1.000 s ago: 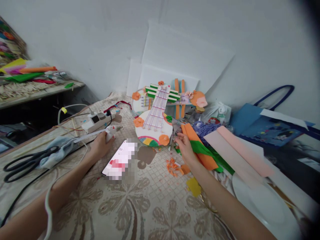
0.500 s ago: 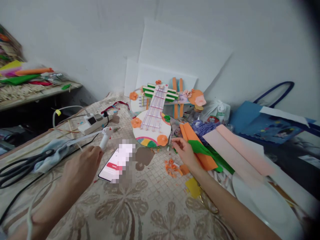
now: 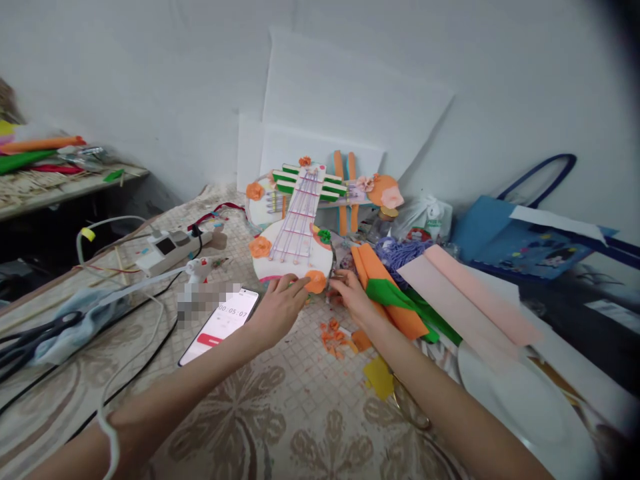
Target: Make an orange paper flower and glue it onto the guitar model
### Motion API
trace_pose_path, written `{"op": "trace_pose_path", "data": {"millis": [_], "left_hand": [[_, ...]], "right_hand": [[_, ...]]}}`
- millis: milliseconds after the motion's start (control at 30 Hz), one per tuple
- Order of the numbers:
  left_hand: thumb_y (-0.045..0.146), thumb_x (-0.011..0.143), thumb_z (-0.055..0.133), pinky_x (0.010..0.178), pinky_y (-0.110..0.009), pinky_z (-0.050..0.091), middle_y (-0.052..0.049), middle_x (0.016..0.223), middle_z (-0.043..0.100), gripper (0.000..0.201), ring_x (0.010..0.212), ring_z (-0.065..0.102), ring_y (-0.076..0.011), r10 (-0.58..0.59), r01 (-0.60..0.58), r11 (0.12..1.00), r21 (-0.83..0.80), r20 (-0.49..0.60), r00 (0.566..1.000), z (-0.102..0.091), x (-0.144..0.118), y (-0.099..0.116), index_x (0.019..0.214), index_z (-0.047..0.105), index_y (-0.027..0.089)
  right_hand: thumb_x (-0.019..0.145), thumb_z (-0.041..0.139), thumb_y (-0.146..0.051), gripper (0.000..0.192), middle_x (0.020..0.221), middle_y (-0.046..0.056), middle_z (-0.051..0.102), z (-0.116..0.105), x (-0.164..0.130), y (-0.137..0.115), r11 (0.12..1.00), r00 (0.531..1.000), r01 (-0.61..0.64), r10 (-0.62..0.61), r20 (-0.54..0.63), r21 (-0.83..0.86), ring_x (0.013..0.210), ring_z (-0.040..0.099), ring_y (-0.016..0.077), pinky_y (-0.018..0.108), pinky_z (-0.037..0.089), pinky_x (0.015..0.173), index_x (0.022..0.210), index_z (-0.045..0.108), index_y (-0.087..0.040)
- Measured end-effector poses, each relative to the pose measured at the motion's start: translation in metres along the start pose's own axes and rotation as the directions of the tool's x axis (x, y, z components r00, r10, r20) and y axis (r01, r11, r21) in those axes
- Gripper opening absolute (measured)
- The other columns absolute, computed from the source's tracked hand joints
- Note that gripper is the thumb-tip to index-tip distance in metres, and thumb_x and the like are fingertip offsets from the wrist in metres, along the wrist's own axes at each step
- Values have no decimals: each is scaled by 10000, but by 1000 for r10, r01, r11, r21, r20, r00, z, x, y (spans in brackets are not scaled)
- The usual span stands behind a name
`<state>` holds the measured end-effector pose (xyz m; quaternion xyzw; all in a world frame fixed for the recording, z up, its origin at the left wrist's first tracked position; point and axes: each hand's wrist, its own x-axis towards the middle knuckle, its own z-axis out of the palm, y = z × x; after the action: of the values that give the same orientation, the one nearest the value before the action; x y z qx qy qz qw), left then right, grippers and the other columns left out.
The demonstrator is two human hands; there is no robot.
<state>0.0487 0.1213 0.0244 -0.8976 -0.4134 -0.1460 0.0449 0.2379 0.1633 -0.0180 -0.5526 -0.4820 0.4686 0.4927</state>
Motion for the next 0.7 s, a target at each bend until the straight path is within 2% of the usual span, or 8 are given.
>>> {"op": "trace_pose_path", "data": {"millis": [167,367,700], "left_hand": [[56,695,530,868,-438,344,-79,1334,464,302,1150,368,-301,31,-35,997,65,59,998,8,9,-7,978,572,153],[89,721,529,892,-431,332,-76,1338,454,365,1167,357,-299,53,-63,987,151,73,996,19,10,-8,1082,543,145],[100,839,427,891,-415,352,-40,1336,462,218,1178,368,-270,69,-82,980,183,74,995,17,2,-5,997,568,154]], "right_hand": [[696,594,-268,323,810,5,625,2,15,2,995,998,-57,54,44,76,524,610,133,196,403,334,980,448,-222],[661,648,-260,377,773,-11,605,5,22,4,994,995,-89,86,54,70,537,606,132,167,370,309,982,454,-227],[668,650,-268,414,821,-9,589,5,18,4,996,994,-77,74,76,50,571,590,126,172,381,345,1028,446,-239]]}}
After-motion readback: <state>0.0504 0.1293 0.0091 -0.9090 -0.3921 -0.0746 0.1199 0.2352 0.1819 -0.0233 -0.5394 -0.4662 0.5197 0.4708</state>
